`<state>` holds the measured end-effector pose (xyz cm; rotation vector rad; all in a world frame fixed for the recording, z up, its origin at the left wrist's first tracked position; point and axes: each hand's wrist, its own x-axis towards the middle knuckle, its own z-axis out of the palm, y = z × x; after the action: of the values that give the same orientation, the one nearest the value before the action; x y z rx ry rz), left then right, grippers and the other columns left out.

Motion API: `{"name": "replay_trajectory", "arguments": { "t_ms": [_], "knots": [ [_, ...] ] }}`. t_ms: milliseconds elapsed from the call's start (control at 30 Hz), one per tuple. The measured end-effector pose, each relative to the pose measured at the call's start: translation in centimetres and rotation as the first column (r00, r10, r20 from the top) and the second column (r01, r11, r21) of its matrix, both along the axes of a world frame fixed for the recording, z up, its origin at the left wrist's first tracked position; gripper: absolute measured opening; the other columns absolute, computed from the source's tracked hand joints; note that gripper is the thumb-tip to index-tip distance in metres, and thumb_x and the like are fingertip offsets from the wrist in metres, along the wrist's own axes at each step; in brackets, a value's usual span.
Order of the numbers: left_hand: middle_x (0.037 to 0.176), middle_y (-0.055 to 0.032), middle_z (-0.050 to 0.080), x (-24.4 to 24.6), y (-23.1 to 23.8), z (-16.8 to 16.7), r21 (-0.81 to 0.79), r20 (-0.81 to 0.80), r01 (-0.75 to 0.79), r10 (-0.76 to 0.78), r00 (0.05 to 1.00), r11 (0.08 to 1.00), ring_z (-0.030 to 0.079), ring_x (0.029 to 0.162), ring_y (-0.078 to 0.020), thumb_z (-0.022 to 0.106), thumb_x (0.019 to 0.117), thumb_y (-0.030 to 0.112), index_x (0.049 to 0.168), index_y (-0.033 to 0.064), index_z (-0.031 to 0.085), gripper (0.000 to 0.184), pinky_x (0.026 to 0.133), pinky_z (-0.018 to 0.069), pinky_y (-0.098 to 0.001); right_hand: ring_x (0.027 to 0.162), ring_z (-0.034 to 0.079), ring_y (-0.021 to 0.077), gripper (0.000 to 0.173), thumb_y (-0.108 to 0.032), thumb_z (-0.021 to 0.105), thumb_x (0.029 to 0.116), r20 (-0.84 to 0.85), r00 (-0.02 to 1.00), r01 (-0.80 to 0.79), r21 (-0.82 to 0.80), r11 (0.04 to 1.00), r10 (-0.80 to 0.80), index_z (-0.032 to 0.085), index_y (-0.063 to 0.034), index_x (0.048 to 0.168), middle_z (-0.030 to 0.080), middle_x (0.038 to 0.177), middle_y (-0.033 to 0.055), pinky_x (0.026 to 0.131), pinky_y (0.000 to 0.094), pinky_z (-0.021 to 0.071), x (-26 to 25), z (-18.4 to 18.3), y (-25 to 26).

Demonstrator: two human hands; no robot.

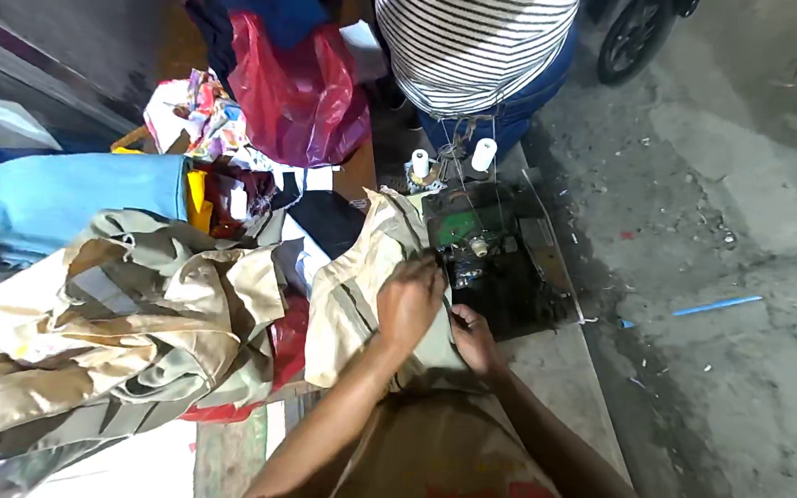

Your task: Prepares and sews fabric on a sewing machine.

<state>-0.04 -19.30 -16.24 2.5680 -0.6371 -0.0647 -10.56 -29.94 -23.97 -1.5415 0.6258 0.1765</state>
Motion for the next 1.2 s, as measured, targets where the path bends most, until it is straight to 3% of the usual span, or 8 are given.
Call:
{"name": "replay_trajectory", "arguments": {
  "t_ms": [67, 167, 267, 433, 533, 667, 900, 1200],
  "knots": [
    [0.135, -0.0109, 0.068, -0.5, -0.2, -1.4, 0.07, -0.081, 0.045, -0.039, 0.996, 0.997, 0.064, 0.125, -0.0308, 0.063, 0.0983, 0.027, 0.112, 0.0038, 0.078, 0.031, 0.101, 0.0534, -0.0508, 0.089, 0.064, 0.0076, 0.015, -0.008, 0.059, 0.1002, -0.023, 1.0, 0.012, 0.047, 0.999, -0.011, 0.069, 0.0024, 0.104, 0.069, 0.097, 0.0087, 0.083, 0.0253, 0.0539, 0.1, 0.0, 0.0],
    [0.161, -0.0066, 0.044, 1.7, 0.6, -2.2, 0.255, -0.332, 0.12, -0.03, 0.943, 0.959, 0.041, 0.148, -0.0269, 0.058, 0.1002, 0.041, 0.144, 0.0096, 0.06, 0.054, 0.118, 0.0371, -0.0504, 0.077, 0.06, 0.0067, 0.012, -0.01, 0.06, 0.1004, -0.049, 0.998, 0.032, 0.05, 0.998, -0.03, 0.065, 0.0007, 0.097, 0.063, 0.086, 0.0055, 0.071, 0.0245, 0.0514, 0.4, 0.2, -0.1],
    [0.167, -0.0017, 0.032, 3.4, 1.1, -2.1, 0.346, -0.398, 0.205, -0.054, 0.916, 0.915, 0.03, 0.154, -0.0223, 0.057, 0.0969, 0.055, 0.161, 0.0209, 0.037, 0.075, 0.122, 0.0287, -0.0536, 0.084, 0.062, 0.0075, 0.014, -0.011, 0.062, 0.0994, -0.036, 0.999, -0.011, 0.093, 0.996, 0.015, 0.068, 0.0009, 0.1, 0.066, 0.091, 0.0066, 0.078, 0.0259, 0.0529, 0.2, -0.3, -0.8],
    [0.172, 0.0008, 0.018, 4.9, 0.7, -1.3, 0.468, -0.47, 0.297, -0.051, 0.881, 0.833, 0.018, 0.158, -0.0231, 0.062, 0.084, 0.075, 0.162, 0.0336, 0.031, 0.094, 0.119, 0.0271, -0.0607, 0.106, 0.065, 0.008, 0.026, -0.012, 0.056, 0.1016, 0.04, 0.901, -0.425, 0.268, 0.864, 0.431, 0.068, 0.0001, 0.122, 0.071, 0.115, 0.0085, 0.097, 0.0297, 0.0533, -0.7, -1.9, -2.5],
    [0.173, 0.0004, 0.016, 5.2, 0.4, -1.4, 0.501, -0.459, 0.313, -0.059, 0.887, 0.807, 0.018, 0.158, -0.0243, 0.066, 0.0773, 0.08, 0.163, 0.0324, 0.029, 0.105, 0.116, 0.0279, -0.0643, 0.092, 0.067, 0.0036, 0.021, -0.008, 0.053, 0.1021, 0.074, 0.922, -0.378, 0.38, 0.844, 0.379, 0.068, -0.0003, 0.114, 0.071, 0.101, 0.003, 0.087, 0.0262, 0.0568, -1.4, -2.3, -3.2],
    [0.173, 0.0009, 0.01, 6.2, -0.4, -0.3, 0.547, -0.483, 0.309, -0.008, 0.876, 0.778, 0.015, 0.158, -0.0263, 0.067, 0.0742, 0.082, 0.164, 0.0317, 0.025, 0.111, 0.115, 0.0293, -0.0656, 0.086, 0.062, 0.0035, 0.023, -0.01, 0.05, 0.1038, 0.007, 0.96, -0.279, 0.162, 0.947, 0.281, 0.07, 0.0025, 0.106, 0.068, 0.094, 0.006, 0.082, 0.0246, 0.0525, -1.2, -0.2, -3.4],
    [0.173, -0.0124, -0.001, 6.4, -1.6, 0.5, 0.543, -0.525, 0.304, 0.034, 0.851, 0.783, 0.014, 0.157, -0.0425, 0.075, 0.0698, 0.078, 0.166, 0.019, 0.016, 0.127, 0.106, 0.0348, -0.0765, 0.107, 0.068, 0.026, 0.025, -0.011, 0.058, 0.0997, -0.032, 0.977, -0.215, -0.186, 0.959, 0.213, 0.072, 0.0038, 0.113, 0.072, 0.111, 0.0191, 0.098, 0.0455, 0.053, -0.9, 1.0, -2.3],
    [0.173, -0.0141, -0.002, 7.9, -2.5, 1.2, 0.585, -0.515, 0.285, 0.076, 0.854, 0.76, 0.01, 0.157, -0.0414, 0.073, 0.0712, 0.08, 0.166, 0.0146, 0.012, 0.13, 0.107, 0.0358, -0.0733, 0.082, 0.067, 0.012, 0.023, -0.014, 0.057, 0.1027, -0.012, 0.994, -0.108, -0.162, 0.981, 0.108, 0.075, 0.0006, 0.102, 0.072, 0.089, 0.0099, 0.08, 0.0334, 0.0549, 0.1, 1.2, -2.3]
  ]
}}
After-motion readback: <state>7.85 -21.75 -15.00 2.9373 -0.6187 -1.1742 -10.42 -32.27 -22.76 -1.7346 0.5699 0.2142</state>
